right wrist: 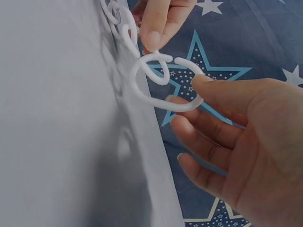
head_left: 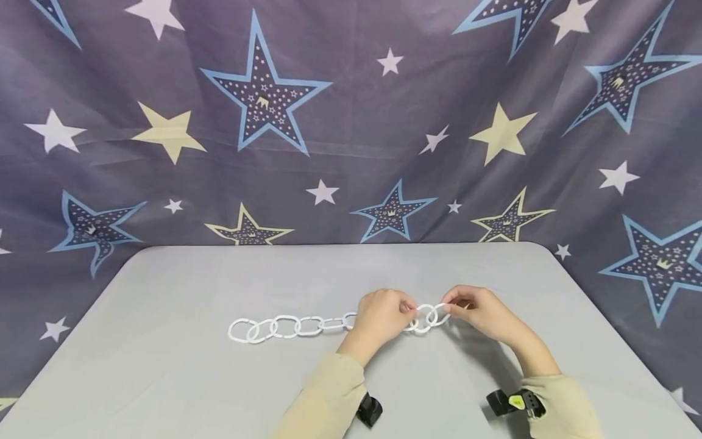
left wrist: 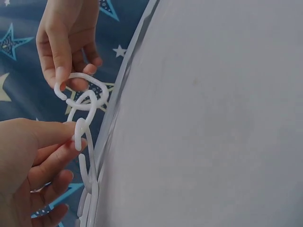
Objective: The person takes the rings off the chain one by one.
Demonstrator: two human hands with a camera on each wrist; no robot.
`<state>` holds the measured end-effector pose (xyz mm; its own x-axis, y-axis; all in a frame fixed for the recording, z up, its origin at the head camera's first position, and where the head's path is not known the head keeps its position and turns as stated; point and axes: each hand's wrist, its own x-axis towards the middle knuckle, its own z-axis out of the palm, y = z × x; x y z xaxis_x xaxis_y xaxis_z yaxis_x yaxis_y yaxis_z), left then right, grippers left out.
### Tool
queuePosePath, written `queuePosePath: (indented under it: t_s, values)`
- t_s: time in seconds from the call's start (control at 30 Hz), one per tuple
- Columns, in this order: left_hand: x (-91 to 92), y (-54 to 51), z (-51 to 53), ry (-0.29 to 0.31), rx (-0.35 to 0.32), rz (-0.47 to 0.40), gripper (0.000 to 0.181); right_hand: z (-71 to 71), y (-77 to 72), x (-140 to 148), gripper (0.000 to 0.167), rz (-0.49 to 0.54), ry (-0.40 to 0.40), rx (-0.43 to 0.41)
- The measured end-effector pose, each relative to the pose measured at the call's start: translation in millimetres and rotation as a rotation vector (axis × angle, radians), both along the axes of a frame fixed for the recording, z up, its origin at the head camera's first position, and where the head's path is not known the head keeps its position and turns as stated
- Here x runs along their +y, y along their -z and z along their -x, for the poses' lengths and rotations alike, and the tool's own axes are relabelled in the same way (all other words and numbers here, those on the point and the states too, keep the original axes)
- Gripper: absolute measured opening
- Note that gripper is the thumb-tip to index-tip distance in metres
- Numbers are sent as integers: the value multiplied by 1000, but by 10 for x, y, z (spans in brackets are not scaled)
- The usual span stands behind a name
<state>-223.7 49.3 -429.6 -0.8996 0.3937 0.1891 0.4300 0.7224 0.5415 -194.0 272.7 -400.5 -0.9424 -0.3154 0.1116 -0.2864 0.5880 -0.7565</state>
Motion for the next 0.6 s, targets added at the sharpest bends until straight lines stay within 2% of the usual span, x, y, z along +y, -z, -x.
queuePosePath:
  t_s: [0.2,0.43,0.6]
  values:
    - [-18,-31,-30,-58,18,-19,9,-4,-66,-72,7,18,-18,-8]
    - [-20,-45,-79,-103,50,-50,6,7,-52,-62,10,75,-59,-23]
    - [-23,-56,-119,-154,-10,-129,5,-20,-34,-39,12,96,-102,6]
